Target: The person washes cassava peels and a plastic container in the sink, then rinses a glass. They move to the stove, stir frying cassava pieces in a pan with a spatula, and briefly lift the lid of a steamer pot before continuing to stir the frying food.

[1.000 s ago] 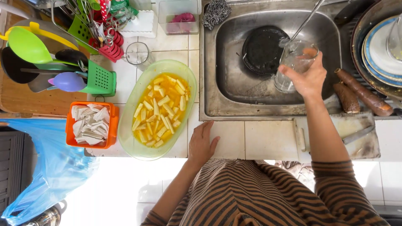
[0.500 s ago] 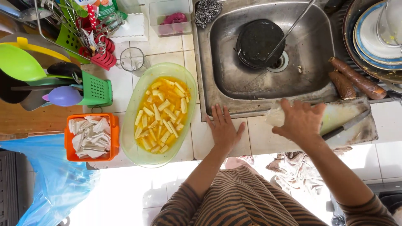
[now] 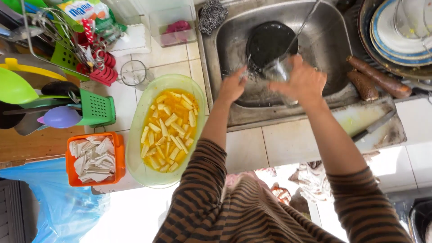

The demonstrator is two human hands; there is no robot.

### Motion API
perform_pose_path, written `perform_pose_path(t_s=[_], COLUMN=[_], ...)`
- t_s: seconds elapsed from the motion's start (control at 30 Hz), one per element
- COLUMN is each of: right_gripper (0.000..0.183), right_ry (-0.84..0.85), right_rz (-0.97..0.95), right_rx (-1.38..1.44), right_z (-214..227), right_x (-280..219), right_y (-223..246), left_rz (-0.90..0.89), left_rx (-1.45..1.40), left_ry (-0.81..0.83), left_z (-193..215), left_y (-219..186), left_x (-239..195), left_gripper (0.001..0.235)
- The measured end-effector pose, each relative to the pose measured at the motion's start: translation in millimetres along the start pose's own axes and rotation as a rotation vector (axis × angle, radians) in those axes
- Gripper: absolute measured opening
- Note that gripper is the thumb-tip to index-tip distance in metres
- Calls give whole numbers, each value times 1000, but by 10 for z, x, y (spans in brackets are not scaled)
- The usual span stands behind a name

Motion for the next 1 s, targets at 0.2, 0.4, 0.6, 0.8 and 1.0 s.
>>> perform_pose_path(t_s=[0.2, 0.4, 0.6, 0.8, 1.0], right_gripper=[74, 75, 77, 82, 96], right_ry=[-224, -450, -418, -540, -316], right_rz=[165, 262, 325, 435, 216], right_rx=[688, 704, 737, 629, 642], right_z=[185, 255, 274, 132, -281], right_x=[399, 635, 675, 464, 68], right_y=[-431, -382, -251, -399, -650], left_rz=[-201, -681, -919, -499, -215], left_rx=[-141, 11, 602, 373, 374], left_ry=[-152, -77, 350, 527, 423], left_z=[321, -773, -1269, -889, -1009], left_y=[-282, -770, -1365, -1321, -1129], left_x=[-423, -1400, -1525, -590, -139], left_gripper=[47, 35, 61, 65, 63])
Point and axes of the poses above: each hand's wrist, its own x-axis towards the middle knuckle, its own z-axis out of the back of the hand, y = z × x, the point moved 4 cm from there along x, towards the middle knuckle, and after that the axes turned 12 degrees about y, right-handed, at the moved point
